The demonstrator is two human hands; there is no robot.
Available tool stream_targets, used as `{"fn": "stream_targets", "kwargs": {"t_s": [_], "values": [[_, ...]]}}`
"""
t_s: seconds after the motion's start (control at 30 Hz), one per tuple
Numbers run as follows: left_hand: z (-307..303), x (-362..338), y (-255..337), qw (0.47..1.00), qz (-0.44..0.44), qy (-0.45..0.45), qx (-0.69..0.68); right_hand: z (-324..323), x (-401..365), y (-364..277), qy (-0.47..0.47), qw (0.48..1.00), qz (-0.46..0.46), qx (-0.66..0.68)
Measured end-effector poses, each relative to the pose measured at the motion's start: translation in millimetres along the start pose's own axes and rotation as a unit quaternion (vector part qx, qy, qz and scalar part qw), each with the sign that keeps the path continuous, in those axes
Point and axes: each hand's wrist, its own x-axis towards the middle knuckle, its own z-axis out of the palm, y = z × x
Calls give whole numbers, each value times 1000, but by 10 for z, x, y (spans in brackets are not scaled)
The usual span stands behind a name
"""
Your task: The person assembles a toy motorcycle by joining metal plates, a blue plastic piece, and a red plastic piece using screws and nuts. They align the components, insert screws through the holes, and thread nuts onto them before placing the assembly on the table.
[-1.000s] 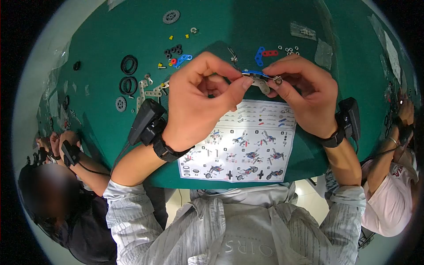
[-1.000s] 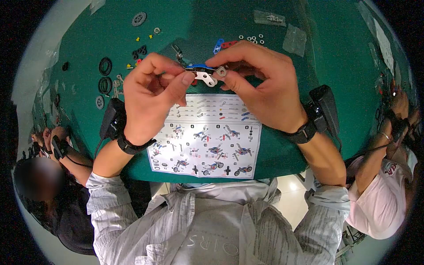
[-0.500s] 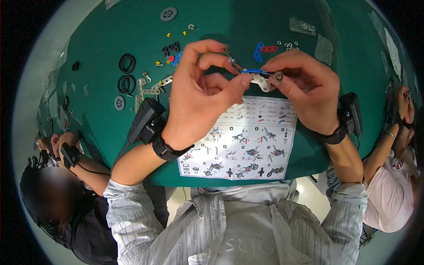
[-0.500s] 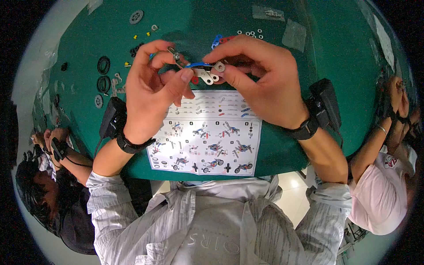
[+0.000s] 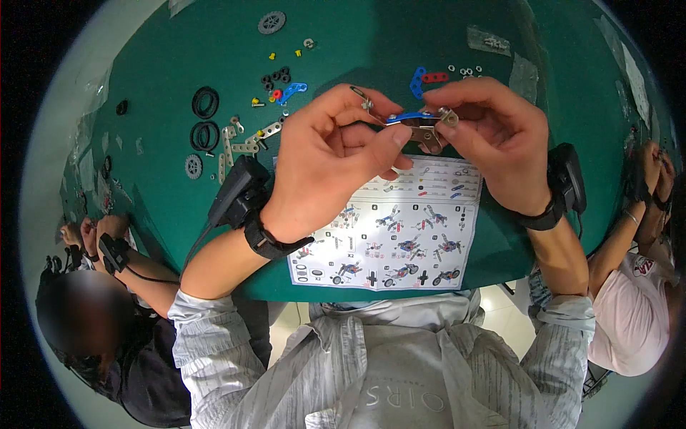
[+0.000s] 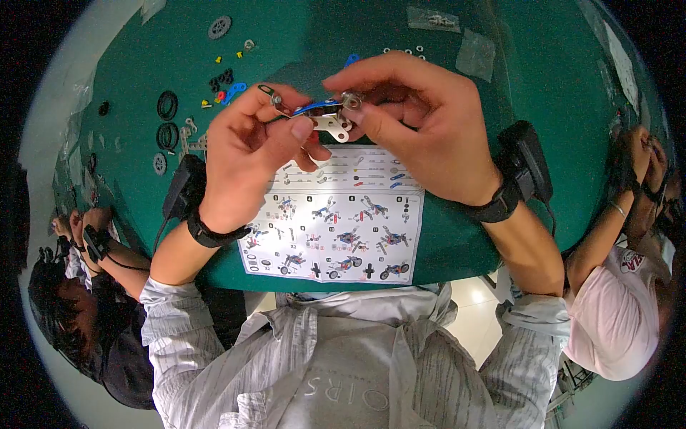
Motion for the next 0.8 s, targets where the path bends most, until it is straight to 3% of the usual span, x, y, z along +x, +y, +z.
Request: {"fn": "stream_targets", "kwargs": {"t_s": [0.17, 0.7, 0.8], "values": [[-9, 12, -16, 1000, 16, 7, -10, -28, 21, 26, -16, 994, 31, 104], [2, -19, -9, 999, 35, -9, 2, 26, -4, -30, -2, 992, 108, 69], [-16, -22, 1, 999, -4, -22, -28, 31, -3, -24, -1, 991, 112, 73]]}}
